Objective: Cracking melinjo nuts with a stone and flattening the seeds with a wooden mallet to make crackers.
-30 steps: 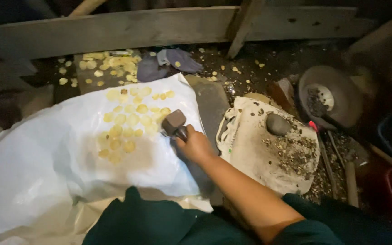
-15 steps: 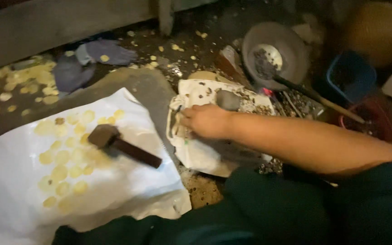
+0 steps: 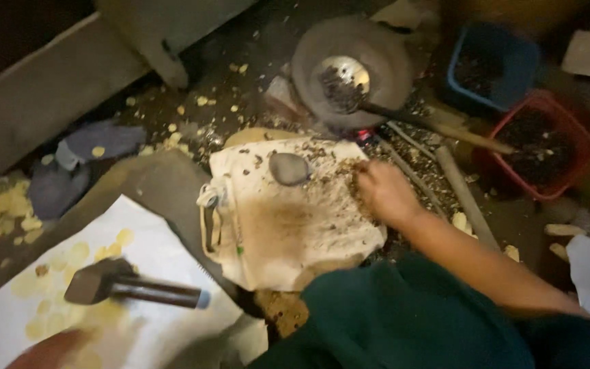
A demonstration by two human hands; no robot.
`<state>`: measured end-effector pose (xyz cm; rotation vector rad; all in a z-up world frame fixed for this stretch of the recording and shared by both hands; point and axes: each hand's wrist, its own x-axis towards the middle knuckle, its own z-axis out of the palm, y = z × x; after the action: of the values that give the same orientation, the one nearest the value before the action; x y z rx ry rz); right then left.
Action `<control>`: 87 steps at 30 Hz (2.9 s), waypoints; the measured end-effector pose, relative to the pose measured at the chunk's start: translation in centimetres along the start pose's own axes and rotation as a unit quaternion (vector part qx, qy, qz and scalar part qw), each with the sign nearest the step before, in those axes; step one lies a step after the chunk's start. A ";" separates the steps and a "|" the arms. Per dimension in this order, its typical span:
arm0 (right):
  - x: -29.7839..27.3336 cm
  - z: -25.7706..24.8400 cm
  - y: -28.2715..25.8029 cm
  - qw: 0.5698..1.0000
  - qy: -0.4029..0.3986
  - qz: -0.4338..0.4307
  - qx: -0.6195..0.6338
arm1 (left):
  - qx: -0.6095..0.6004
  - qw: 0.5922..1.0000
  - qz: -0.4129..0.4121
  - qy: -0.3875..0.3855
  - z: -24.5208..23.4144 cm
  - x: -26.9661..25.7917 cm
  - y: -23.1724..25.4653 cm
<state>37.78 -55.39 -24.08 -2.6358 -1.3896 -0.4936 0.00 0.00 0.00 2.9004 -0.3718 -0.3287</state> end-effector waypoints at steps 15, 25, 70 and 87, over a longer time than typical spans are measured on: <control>2.0 -18.4 14.0 0.660 -0.295 0.510 0.466 | -0.088 0.988 0.126 0.033 14.7 36.0 16.1; 2.0 -17.5 14.7 0.623 -0.213 0.534 0.531 | -0.120 0.987 0.059 0.087 16.6 35.4 15.1; 21.2 12.3 13.2 0.918 -0.187 0.327 0.122 | -0.152 0.973 0.119 0.126 16.8 35.2 13.6; 24.2 2.0 9.6 0.780 -0.340 0.457 0.257 | -0.714 0.640 -0.177 0.223 10.8 36.8 15.6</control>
<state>58.81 -41.42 -17.33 -2.6133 -0.0632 0.8859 28.62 -26.54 -13.95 1.3092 0.4217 0.0876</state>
